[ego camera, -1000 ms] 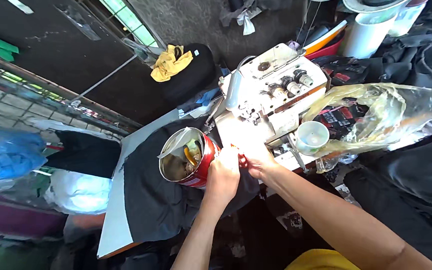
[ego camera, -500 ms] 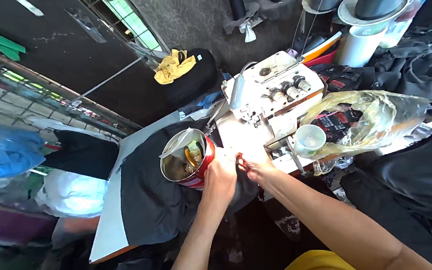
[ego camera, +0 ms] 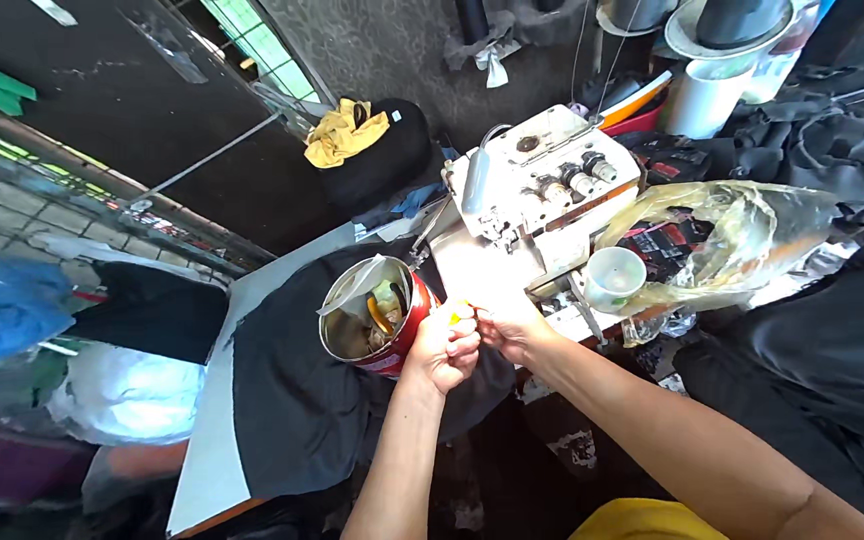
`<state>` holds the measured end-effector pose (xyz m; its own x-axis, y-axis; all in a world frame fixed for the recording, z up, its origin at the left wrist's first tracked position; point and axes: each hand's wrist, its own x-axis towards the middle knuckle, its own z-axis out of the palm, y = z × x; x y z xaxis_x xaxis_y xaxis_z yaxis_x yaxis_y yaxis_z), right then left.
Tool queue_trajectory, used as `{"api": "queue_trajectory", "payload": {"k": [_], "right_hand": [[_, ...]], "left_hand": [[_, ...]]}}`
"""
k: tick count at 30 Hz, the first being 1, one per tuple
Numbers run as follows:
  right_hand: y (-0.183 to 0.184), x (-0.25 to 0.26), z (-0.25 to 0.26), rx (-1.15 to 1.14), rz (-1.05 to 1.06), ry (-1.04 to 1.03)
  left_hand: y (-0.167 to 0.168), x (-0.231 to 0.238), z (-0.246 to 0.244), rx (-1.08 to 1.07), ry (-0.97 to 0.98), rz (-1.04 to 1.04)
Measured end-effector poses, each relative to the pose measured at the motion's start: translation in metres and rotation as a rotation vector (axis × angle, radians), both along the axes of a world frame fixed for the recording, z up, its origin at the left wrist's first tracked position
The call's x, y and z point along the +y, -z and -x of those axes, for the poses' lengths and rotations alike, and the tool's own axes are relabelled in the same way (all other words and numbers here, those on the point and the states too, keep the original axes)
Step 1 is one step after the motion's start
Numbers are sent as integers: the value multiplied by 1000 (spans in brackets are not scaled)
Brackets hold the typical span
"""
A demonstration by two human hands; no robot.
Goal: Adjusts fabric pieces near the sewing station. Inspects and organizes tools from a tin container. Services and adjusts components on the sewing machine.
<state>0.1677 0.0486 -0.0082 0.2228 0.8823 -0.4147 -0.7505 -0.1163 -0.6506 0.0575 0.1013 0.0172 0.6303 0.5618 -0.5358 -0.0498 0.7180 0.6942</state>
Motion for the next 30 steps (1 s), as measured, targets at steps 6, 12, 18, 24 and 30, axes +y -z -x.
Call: {"api": "queue_trajectory", "payload": {"k": [6,12,18,24,30], "right_hand": [[-6,6,8,-31,37,177],[7,11,3,-154,-17,161],[-2,1,-4,-192,4,-3],[3,2,-3,65,-37,-13],[0,10,11,-9,7,236]], "left_hand": [[-8,-17,2,903,105,-1356],[15,-20,0,937,139,-1665],[-1,-14,0,267,82,-435],[2,5,9,-142,36,96],[-6,-16,-4,782,159,-1235]]}}
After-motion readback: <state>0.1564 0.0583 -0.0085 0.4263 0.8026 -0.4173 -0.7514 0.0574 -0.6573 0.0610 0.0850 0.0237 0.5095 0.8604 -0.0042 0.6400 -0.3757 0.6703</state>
